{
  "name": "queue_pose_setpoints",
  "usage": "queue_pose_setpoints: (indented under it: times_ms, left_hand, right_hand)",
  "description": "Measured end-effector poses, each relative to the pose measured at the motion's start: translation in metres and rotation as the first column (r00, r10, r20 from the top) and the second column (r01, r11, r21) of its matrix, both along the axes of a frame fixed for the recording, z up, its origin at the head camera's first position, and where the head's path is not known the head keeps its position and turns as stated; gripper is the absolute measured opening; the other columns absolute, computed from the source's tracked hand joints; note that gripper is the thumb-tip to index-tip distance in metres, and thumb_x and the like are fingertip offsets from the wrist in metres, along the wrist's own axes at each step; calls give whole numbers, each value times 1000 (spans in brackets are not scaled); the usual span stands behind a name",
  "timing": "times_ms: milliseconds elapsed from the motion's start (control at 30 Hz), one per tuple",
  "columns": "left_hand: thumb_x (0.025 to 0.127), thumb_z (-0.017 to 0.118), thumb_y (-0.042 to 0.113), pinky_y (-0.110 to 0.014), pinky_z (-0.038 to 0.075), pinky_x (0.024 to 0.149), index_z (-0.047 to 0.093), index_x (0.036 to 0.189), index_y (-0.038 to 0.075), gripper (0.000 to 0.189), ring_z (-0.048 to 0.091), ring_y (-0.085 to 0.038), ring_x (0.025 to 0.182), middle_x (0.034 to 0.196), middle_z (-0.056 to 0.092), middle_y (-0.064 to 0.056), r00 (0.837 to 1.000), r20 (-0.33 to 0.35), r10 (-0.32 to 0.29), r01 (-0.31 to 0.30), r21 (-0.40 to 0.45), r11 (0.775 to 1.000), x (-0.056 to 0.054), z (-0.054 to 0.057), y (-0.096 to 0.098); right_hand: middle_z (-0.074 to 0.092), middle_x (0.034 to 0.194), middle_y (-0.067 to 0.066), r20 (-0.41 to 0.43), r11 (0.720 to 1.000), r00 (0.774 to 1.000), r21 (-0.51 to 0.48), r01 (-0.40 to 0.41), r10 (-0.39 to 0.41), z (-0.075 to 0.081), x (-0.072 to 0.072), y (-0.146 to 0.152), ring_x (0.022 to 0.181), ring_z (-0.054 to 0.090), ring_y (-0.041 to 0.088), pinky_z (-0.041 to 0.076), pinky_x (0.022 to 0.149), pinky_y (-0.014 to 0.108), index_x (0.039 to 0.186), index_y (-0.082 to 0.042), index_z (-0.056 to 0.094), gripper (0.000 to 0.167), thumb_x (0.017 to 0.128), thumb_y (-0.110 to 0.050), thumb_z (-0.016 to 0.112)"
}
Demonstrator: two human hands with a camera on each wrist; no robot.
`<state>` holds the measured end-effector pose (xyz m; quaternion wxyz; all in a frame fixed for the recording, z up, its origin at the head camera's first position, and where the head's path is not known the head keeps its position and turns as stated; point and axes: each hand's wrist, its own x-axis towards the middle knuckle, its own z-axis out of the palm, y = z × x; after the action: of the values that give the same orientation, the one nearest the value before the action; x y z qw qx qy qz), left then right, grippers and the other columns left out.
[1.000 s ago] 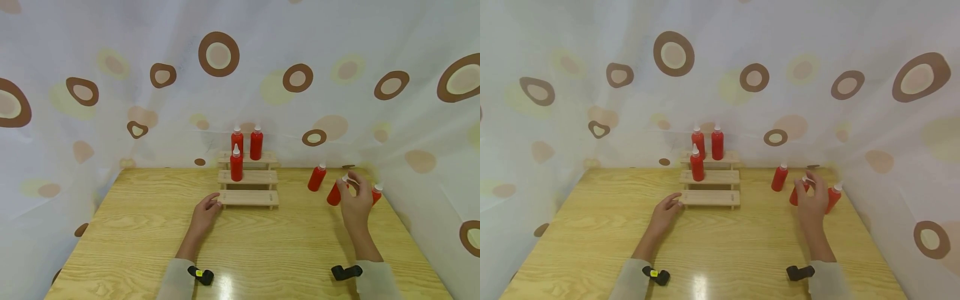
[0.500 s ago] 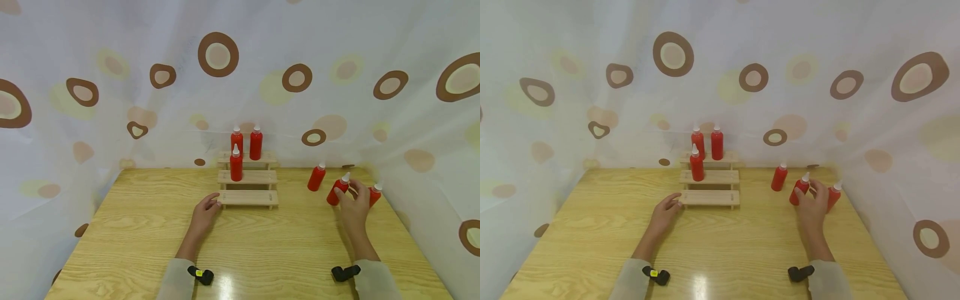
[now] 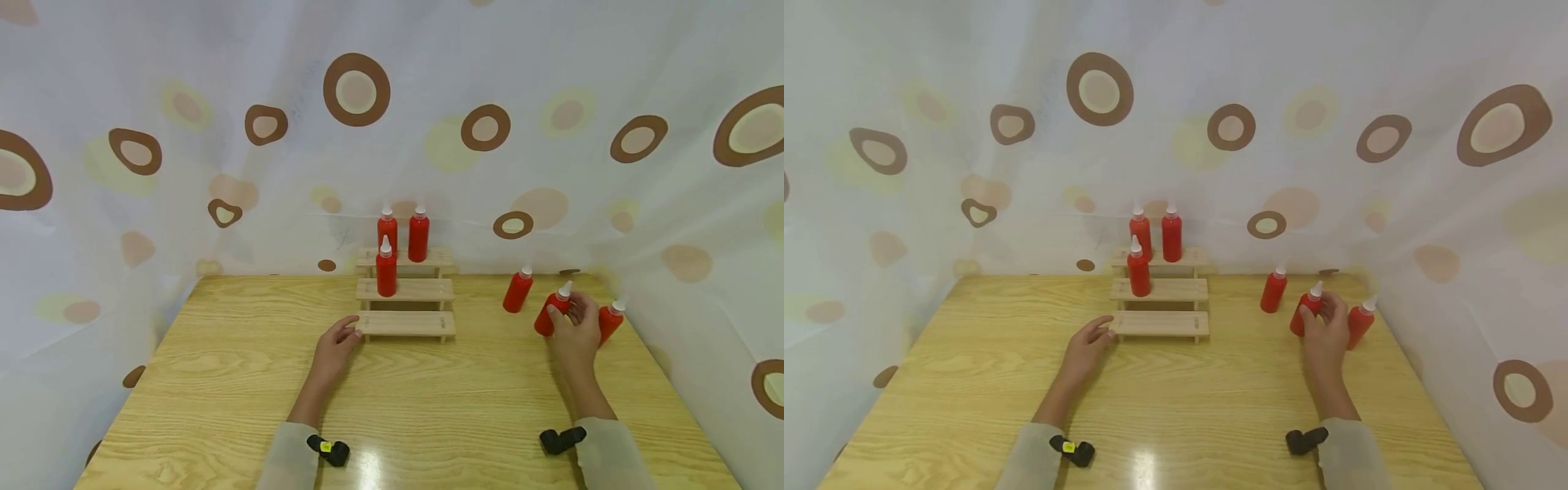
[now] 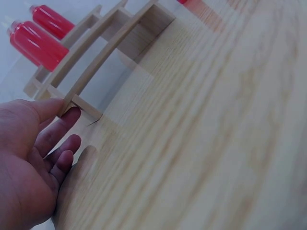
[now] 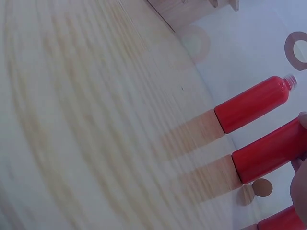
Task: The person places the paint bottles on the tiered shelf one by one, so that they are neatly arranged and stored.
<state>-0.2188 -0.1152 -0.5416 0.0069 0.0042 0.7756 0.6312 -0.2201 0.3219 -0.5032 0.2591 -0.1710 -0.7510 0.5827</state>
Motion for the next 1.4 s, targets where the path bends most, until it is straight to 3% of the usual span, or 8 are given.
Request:
queue_pose_setpoints:
  times_ms: [400, 667, 967, 1167, 1400]
  left_hand:
    - [100, 64, 25, -47, 47, 100, 62, 138, 20, 38, 63, -25, 112, 116, 72, -9, 1000, -6, -10, 10, -10, 1000, 0, 0, 1]
    - [100, 65, 26, -47, 47, 99, 62, 138, 20, 38, 62, -25, 111, 116, 71, -10, 1000, -1, -8, 8, -8, 1000, 1, -1, 1]
    - [100, 64, 25, -47, 48, 99, 62, 138, 21, 38, 63, -25, 112, 117, 70, -10, 1000, 5, -7, 7, -5, 1000, 2, 0, 0]
    - [101, 64, 24, -47, 48, 99, 61, 139, 20, 39, 63, -25, 111, 116, 71, -10, 1000, -1, -4, 4, -3, 1000, 2, 1, 0]
    - [101, 64, 25, -47, 48, 99, 61, 139, 19, 38, 63, -25, 112, 117, 71, -11, 1000, -4, -3, 3, -9, 1000, 1, 0, -1]
  right_hand:
    - [57, 138, 6, -21, 997, 999, 71, -29, 30, 1, 1, -8, 124, 55, 16, 42, 110, 24, 142, -18, 51, 49, 97, -20, 69]
    - [57, 139, 5, -74, 989, 986, 37, -146, 148, 20, -1, -32, 122, 55, 13, 44, 106, 21, 142, -18, 50, 53, 95, -19, 73]
    - [59, 132, 5, -214, 951, 927, 59, -303, 308, 45, -4, -75, 117, 58, 9, 47, 99, 15, 140, -9, 51, 53, 92, -10, 74]
    - [60, 130, 8, -264, 920, 882, 79, -384, 390, 54, -17, -104, 120, 59, 12, 47, 103, 21, 137, -4, 52, 51, 92, -9, 75]
    - [60, 134, 14, -249, 901, 867, 84, -426, 432, 59, -32, -135, 126, 57, 22, 44, 110, 32, 137, -3, 52, 52, 91, -11, 76]
